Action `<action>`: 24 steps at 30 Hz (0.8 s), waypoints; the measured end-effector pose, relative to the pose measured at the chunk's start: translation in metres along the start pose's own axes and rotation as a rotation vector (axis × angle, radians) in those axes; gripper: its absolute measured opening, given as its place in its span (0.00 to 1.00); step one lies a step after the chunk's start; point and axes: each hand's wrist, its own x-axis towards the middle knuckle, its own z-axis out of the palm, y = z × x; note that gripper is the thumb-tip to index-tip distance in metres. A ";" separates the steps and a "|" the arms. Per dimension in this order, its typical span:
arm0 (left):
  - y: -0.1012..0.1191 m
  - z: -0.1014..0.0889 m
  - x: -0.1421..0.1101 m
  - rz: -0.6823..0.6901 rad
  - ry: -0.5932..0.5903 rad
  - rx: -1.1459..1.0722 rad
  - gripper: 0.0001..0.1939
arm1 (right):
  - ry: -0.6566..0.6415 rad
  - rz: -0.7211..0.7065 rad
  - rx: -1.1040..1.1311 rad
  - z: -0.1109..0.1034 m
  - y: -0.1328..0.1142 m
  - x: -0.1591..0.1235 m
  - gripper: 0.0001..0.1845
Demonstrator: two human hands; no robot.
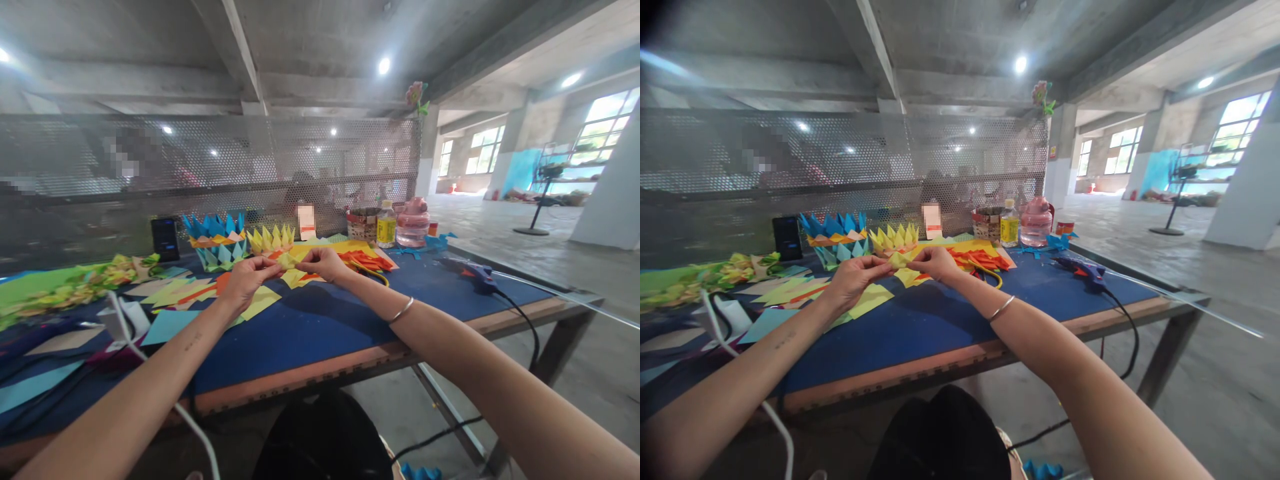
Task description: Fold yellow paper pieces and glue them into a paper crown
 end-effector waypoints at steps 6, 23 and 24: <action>0.000 0.001 0.000 -0.018 0.027 -0.044 0.16 | -0.003 -0.044 -0.004 0.001 0.005 0.002 0.18; 0.003 0.000 0.000 -0.010 0.001 -0.042 0.21 | -0.025 -0.034 0.058 0.003 0.010 0.003 0.20; 0.002 0.000 0.000 0.002 -0.005 -0.032 0.21 | -0.043 -0.031 0.054 0.003 0.010 0.003 0.20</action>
